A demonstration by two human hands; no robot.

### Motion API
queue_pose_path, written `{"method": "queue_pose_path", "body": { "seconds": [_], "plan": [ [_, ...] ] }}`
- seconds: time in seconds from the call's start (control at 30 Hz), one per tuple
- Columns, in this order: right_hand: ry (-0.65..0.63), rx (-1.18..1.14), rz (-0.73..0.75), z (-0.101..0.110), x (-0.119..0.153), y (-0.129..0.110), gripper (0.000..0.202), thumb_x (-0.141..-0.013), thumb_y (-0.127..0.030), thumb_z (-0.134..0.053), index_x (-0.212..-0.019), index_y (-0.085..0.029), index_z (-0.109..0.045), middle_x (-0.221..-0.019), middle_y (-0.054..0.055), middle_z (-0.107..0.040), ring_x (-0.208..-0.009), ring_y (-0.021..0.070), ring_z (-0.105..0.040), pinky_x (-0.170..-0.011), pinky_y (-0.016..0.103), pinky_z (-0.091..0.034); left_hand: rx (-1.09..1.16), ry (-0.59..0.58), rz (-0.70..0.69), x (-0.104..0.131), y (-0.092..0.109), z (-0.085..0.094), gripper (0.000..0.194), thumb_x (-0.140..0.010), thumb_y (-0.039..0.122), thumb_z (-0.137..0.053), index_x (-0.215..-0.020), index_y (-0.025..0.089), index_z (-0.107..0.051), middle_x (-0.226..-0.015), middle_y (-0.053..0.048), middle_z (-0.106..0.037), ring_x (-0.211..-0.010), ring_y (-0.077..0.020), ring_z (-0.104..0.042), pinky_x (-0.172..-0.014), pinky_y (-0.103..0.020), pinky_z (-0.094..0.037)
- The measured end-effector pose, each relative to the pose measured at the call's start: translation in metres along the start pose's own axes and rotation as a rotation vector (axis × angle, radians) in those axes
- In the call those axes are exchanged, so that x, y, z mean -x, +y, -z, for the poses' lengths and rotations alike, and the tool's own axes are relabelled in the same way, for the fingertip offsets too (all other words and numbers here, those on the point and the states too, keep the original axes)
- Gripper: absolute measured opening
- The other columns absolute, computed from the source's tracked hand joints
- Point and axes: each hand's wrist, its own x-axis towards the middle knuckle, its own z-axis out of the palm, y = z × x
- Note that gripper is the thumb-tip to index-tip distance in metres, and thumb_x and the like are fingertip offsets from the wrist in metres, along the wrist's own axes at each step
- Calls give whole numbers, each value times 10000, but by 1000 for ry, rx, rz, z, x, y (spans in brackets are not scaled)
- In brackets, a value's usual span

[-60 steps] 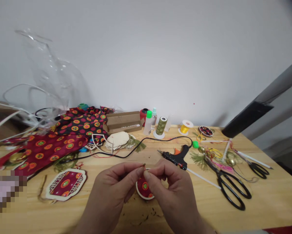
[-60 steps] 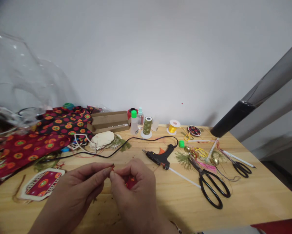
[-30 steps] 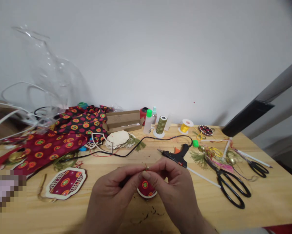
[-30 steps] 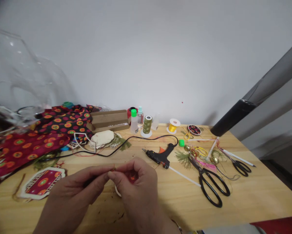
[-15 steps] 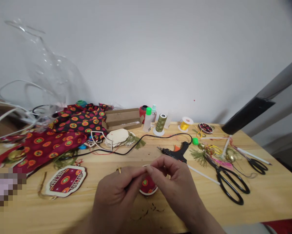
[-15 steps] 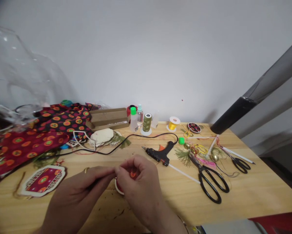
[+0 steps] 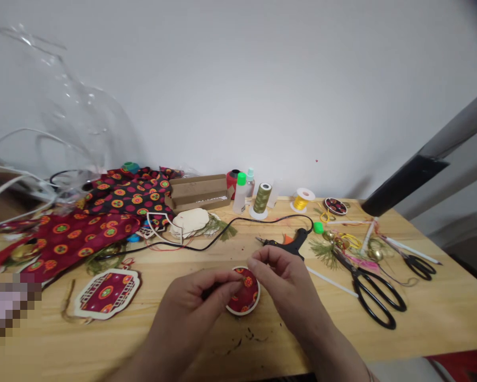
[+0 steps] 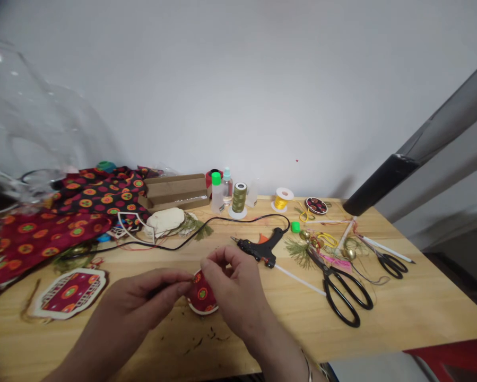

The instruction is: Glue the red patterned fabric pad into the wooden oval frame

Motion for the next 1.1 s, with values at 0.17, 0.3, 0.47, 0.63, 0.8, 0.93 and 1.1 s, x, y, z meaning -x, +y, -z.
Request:
{"method": "queue_pose_path", "body": {
  "seconds": [0.17, 0.3, 0.47, 0.63, 0.8, 0.93, 1.1],
  "plan": [
    [36, 43, 74, 3, -6, 13, 204, -764, -356, -598, -747, -156, -636, -630, -3, -597, -566, 124, -515, -532, 238, -417, 543, -189, 325, -10, -6, 4, 144, -676, 267, -762, -670, 128, -724, -562, -1, -620, -362, 14, -250, -362, -137, -152],
    [63, 88, 233, 6, -7, 14, 207, -824, -292, -548, -923, -176, -687, -873, 55, -696, -820, 176, -617, -716, 282, -488, 703, -282, 394, -15, -11, 7, 153, -688, 241, -762, -668, 104, -699, -552, 29, -550, -360, 32, -205, -374, -132, -148],
    [-71, 64, 191, 6, -4, 9, 206, -816, -286, -574, -935, -192, -712, -949, 53, -716, -858, 180, -642, -757, 297, -507, 740, -297, 404, -16, -13, 7, 143, -699, 234, -754, -684, 103, -701, -547, 34, -537, -359, 34, -192, -373, -125, -146],
    [-146, -80, 64, 2, -4, 14, 205, -731, -291, -669, -903, -193, -723, -844, 33, -730, -760, 165, -655, -708, 287, -512, 730, -266, 399, -16, -13, 6, 131, -688, 227, -761, -722, 110, -715, -594, 13, -586, -362, 37, -213, -374, -129, -147],
    [-167, -44, 101, 0, 0, 15, 223, -671, -224, -731, -893, -201, -726, -787, 26, -710, -693, 159, -638, -655, 282, -509, 680, -237, 362, -15, -13, 5, 169, -671, 259, -773, -735, 108, -729, -533, 42, -509, -387, 19, -188, -374, -138, -137],
    [-130, 141, 265, 0, 2, 10, 182, -735, -151, -673, -883, -225, -749, -789, 19, -690, -733, 155, -622, -669, 265, -493, 645, -219, 356, -14, -13, 4, 190, -672, 277, -770, -763, 114, -735, -521, 50, -471, -405, 4, -187, -382, -144, -131],
    [-121, 197, 327, 0, 3, 11, 236, -772, -97, -616, -897, -244, -752, -794, 14, -686, -750, 146, -624, -681, 252, -485, 614, -225, 341, -13, -13, 4, 165, -701, 278, -744, -742, 119, -736, -509, 59, -428, -413, -8, -173, -386, -158, -120]
  ]
}}
